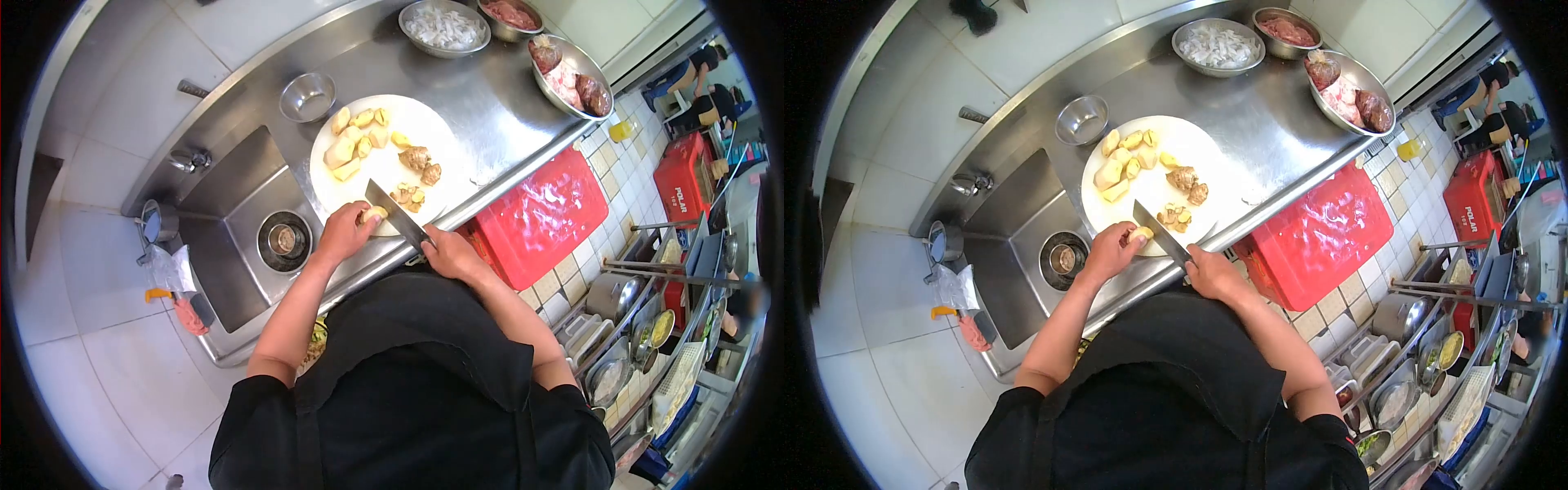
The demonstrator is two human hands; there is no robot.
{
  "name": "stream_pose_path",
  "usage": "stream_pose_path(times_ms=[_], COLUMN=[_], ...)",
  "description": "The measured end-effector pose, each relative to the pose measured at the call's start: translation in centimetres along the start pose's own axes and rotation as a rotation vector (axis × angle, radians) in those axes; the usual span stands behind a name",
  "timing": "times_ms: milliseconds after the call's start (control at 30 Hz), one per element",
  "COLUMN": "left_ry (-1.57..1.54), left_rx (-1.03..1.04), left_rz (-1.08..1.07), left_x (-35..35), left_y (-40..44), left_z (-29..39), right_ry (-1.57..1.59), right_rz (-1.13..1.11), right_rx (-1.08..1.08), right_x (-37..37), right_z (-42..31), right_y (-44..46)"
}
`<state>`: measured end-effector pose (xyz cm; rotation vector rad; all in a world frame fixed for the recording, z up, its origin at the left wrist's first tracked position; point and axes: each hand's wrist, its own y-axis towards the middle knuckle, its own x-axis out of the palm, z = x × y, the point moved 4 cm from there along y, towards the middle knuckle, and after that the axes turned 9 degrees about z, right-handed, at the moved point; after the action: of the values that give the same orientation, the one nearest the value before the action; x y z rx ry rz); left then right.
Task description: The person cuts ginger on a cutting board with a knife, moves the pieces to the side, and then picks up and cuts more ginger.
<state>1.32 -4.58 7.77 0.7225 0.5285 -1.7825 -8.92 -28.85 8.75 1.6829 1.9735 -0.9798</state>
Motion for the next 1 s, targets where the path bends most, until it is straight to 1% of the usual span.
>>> stream_pose_path(times_ms=[33,67,133,167,200,267,300,367,400,467,500,567,600,667,733,800,867,1000], left_ry=[0.017,0.016,-0.032,-0.072,-0.074,-0.327,-0.329,-0.457,-0.458,-0.483,-0.484,-0.249,-0.251,-0.245,-0.251,-0.255,-0.161,-0.124], left_rx=[-0.099,-0.102,-0.264,-0.280,-0.282,-0.625,-0.627,-0.655,-0.659,-0.496,-0.499,-0.047,-0.051,0.112,0.072,0.036,0.064,0.054], left_rz=[0.028,0.035,0.046,0.058,0.060,-0.033,-0.034,-0.010,-0.011,0.018,0.017,0.174,0.173,0.124,0.095,0.062,0.136,0.188], left_x=[0.0,0.2,1.0,2.7,2.6,2.8,3.0,3.4,3.3,2.9,2.8,1.7,1.7,1.9,2.2,2.9,3.6,4.0], left_y=[0.3,0.7,1.4,1.9,1.8,1.3,1.2,0.5,0.1,-0.6,-1.3,-1.9,-1.9,-1.7,-1.1,-1.0,-1.1,-1.5], left_z=[0.1,0.3,-0.5,-2.4,-1.7,-0.6,-0.7,-1.2,-1.5,-1.6,-1.7,-0.4,-0.7,-0.4,-0.4,-0.5,-0.6,0.4], right_ry=[-0.018,-0.021,-0.049,-0.053,-0.064,-0.079,-0.083,-0.086,-0.088,-0.089,-0.097,-0.106,-0.154,-0.205,-0.195,-0.212,-0.227,-0.228], right_rz=[0.026,0.022,0.058,0.056,0.055,0.054,0.054,0.050,0.049,0.043,0.045,0.045,0.055,0.060,0.148,0.160,0.174,0.194], right_rx=[0.003,-0.003,0.054,0.050,0.054,0.060,0.042,0.026,0.026,0.028,0.020,0.016,-0.003,-0.022,-0.131,-0.154,-0.174,-0.182], right_x=[-0.1,-0.2,-0.8,-1.1,-1.3,-1.4,-1.3,-1.2,-1.4,-1.5,-1.6,-1.8,-1.9,-2.3,-3.6,-4.4,-4.7,-4.8], right_z=[-0.2,-0.5,-0.9,-1.2,-1.4,-1.3,-1.3,-1.2,-1.4,-1.6,-1.7,-1.8,-1.8,-2.1,-3.2,-3.7,-3.7,-3.5], right_y=[-0.2,-0.3,-0.5,-0.6,-0.7,-0.8,-0.8,-0.9,-0.9,-1.0,-1.1,-1.2,-1.3,-1.8,-2.9,-3.8,-4.4,-5.3])
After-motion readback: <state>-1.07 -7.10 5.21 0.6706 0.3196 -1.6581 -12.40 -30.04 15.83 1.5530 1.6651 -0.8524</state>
